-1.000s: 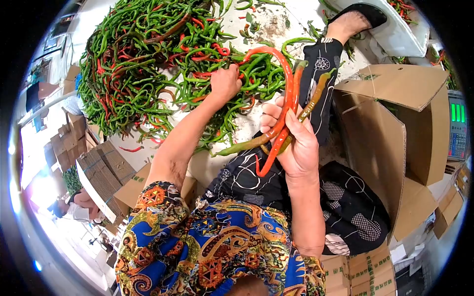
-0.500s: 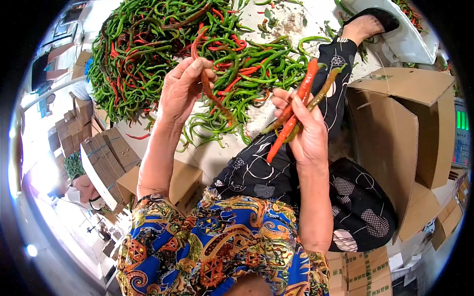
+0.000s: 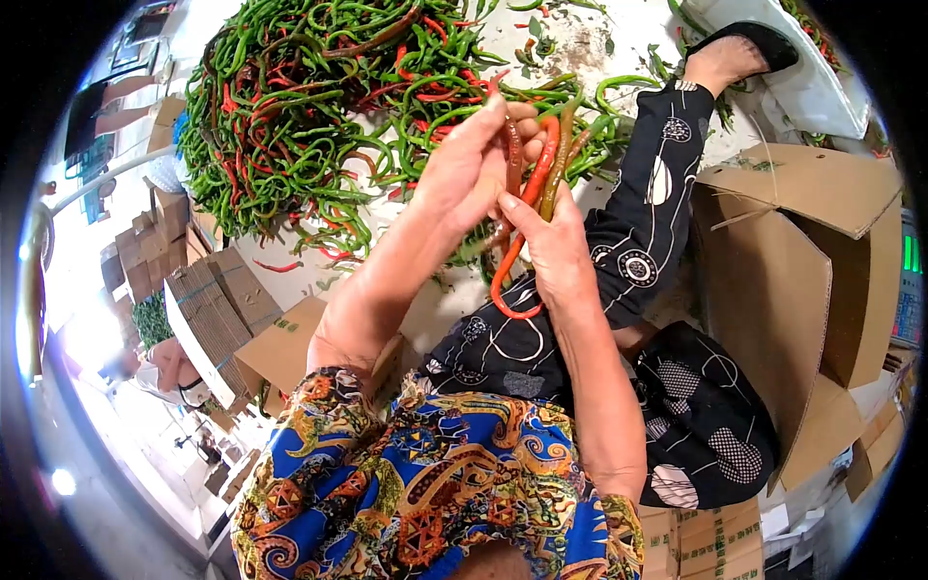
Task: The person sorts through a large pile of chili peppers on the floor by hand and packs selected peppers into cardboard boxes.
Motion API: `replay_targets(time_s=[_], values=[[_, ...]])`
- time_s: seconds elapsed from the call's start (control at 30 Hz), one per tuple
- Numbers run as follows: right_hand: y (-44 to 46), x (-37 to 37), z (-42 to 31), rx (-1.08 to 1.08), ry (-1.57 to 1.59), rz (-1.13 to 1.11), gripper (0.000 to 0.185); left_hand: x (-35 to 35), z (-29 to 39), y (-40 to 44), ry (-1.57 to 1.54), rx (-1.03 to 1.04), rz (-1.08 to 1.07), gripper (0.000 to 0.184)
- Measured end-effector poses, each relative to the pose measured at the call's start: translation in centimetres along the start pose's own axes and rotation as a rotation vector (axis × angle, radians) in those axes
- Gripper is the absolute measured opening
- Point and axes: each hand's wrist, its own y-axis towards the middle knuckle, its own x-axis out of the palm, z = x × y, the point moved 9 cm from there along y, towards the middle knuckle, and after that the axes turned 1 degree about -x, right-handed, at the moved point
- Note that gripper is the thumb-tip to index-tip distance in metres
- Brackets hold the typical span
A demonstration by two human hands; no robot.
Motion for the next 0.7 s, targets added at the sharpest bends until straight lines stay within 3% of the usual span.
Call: replay_targets(time_s=[0.07, 0.13, 0.2, 0.3, 0.33, 0.47, 0.53, 0.7], values=[[-0.5, -0.9, -0.2, 0.037, 0.078, 0.126, 0.027, -2.7, 1.7, 3.3, 0.421, 0.17, -0.081, 0.039], [-0.6, -2.2, -0.7, -0.087, 0.279, 0.143, 0.019, -8.3, 1.9, 6.4, 0.756, 0.179, 0.122, 0.031], [-0.9, -2.6, -1.5, -0.132, 0.37, 0.177, 0.016, -11.7, 1.1, 8.2, 1.811, 0.353, 0.168, 0.022], [-1.0, -2.5, -1.7, -0.13, 0.45, 0.149, 0.016, -11.1, -2.4, 6.6, 2.274, 0.645, 0.118, 0.008], [-1.0, -2.5, -1.7, -0.125, 0.478, 0.146, 0.016, -11.1, -3.2, 6.8, 2.333, 0.617, 0.129, 0.011], [-0.8, -2.5, -1.4, -0.1, 0.469, 0.117, 0.017, -13.5, -4.7, 6.8, 2.323, -0.067, -0.06, 0.021], [-0.9, -2.1, -1.9, -0.109, 0.472, 0.106, 0.018, -12.0, -2.7, 5.0, 2.137, -0.039, -0.102, 0.025], [-0.7, -2.5, -1.0, -0.061, 0.426, 0.138, 0.019, -9.7, 5.0, -0.9, 0.803, -0.18, 0.003, 0.023]])
